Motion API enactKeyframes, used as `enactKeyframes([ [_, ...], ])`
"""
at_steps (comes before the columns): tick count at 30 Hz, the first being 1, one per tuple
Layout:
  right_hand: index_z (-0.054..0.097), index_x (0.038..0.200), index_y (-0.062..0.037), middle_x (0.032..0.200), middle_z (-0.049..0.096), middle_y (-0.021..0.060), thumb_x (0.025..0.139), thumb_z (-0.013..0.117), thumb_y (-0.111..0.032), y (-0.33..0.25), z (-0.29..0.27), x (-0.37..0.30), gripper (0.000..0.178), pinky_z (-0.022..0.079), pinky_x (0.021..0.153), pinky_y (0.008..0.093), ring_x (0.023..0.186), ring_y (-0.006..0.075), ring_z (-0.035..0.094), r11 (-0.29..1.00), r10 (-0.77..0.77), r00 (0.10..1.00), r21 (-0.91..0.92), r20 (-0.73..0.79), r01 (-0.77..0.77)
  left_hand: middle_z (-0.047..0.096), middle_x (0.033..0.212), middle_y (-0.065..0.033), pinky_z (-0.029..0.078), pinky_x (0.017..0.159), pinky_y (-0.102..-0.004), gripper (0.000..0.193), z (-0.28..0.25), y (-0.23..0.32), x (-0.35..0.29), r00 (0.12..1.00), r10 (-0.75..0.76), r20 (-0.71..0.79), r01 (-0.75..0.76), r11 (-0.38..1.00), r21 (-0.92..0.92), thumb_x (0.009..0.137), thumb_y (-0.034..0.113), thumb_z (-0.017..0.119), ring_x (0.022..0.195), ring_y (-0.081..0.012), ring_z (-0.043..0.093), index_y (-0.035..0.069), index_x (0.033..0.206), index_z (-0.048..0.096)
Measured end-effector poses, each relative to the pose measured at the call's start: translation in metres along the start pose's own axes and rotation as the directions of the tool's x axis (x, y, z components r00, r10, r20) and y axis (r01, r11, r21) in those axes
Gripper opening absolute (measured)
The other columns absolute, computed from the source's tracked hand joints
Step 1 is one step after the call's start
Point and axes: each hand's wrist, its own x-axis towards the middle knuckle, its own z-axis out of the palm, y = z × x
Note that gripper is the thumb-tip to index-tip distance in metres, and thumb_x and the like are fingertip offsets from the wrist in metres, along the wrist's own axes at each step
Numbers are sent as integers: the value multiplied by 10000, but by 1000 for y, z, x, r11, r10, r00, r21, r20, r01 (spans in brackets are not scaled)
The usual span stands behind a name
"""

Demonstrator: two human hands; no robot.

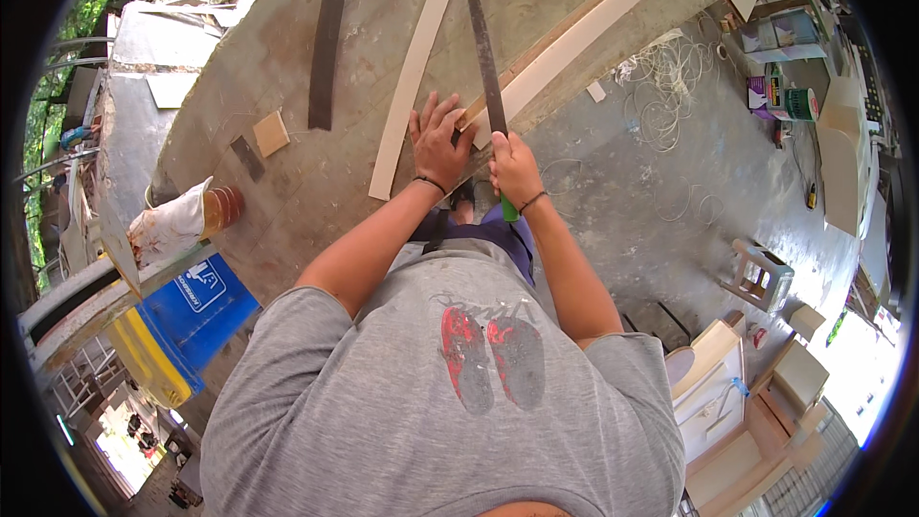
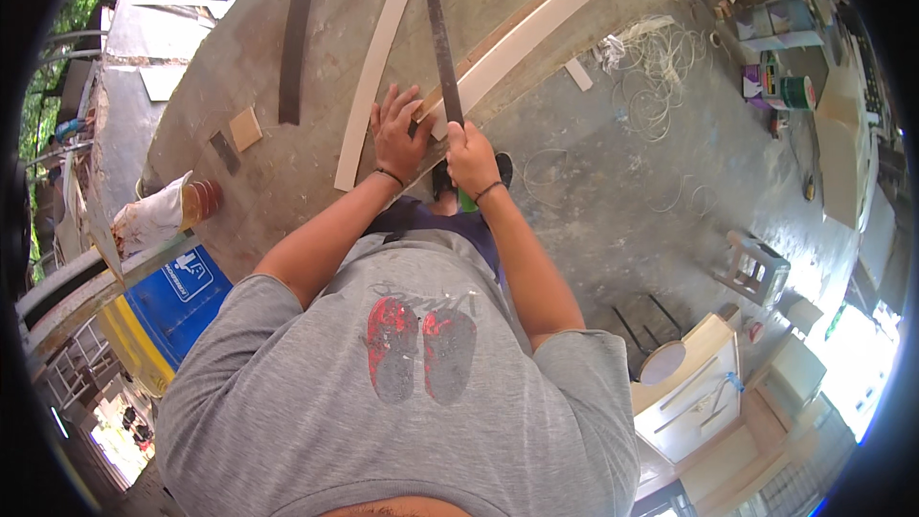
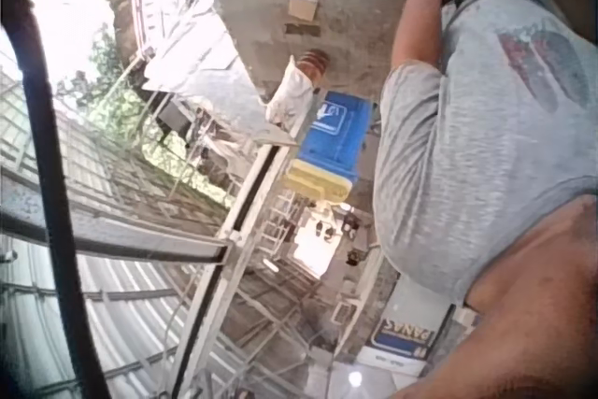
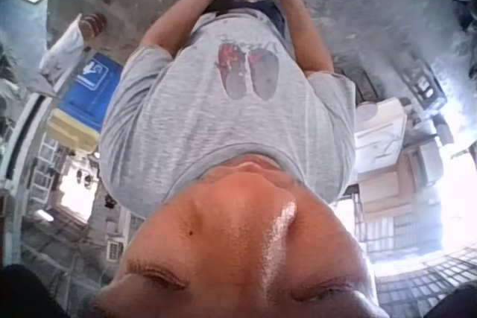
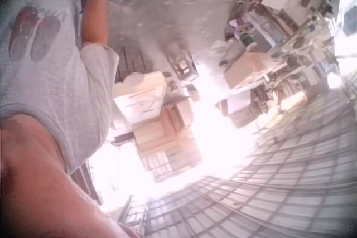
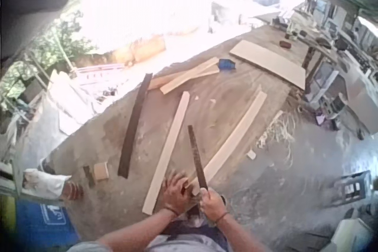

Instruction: The person smooths the edges of a piece of wood using a hand file and then uses a power angle grinder to sand the same piece of wood.

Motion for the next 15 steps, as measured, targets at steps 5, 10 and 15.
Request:
enactKeyframes([
  [5, 446, 855, -82, 549, 422, -12, 997, 443, -355, 26, -32, -36, 307, 342, 334, 249, 386, 83, 410, 998, 21, 999, 63, -50, -18, 538, 1327, -24, 141, 1129, -502, 329, -2, 2, -2, 1000, -5, -16, 4, 1000, -20, 845, 357, 645, 1370, -271, 328, 126, 1079, 627],
  [10, 444, 859, -92, 547, 411, -25, 1002, 430, -336, 19, 2, -18, 284, 335, 344, 253, 392, 79, 411, 1000, -9, 999, 29, -38, 10, 534, 1333, -27, 125, 1131, -507, 344, 1, 3, 0, 1000, -4, 11, 5, 1000, -22, 852, 369, 635, 1371, -268, 327, 120, 1091, 623],
  [15, 473, 871, -66, 561, 446, -2, 996, 436, -326, 18, -2, -15, 290, 361, 361, 268, 397, 100, 432, 999, -3, 1000, 38, -25, 4, 537, 1338, -23, 123, 1127, -503, 321, 0, 2, -1, 1000, 0, 1, 0, 999, -35, 867, 335, 617, 1368, -275, 337, 114, 1098, 618],
])
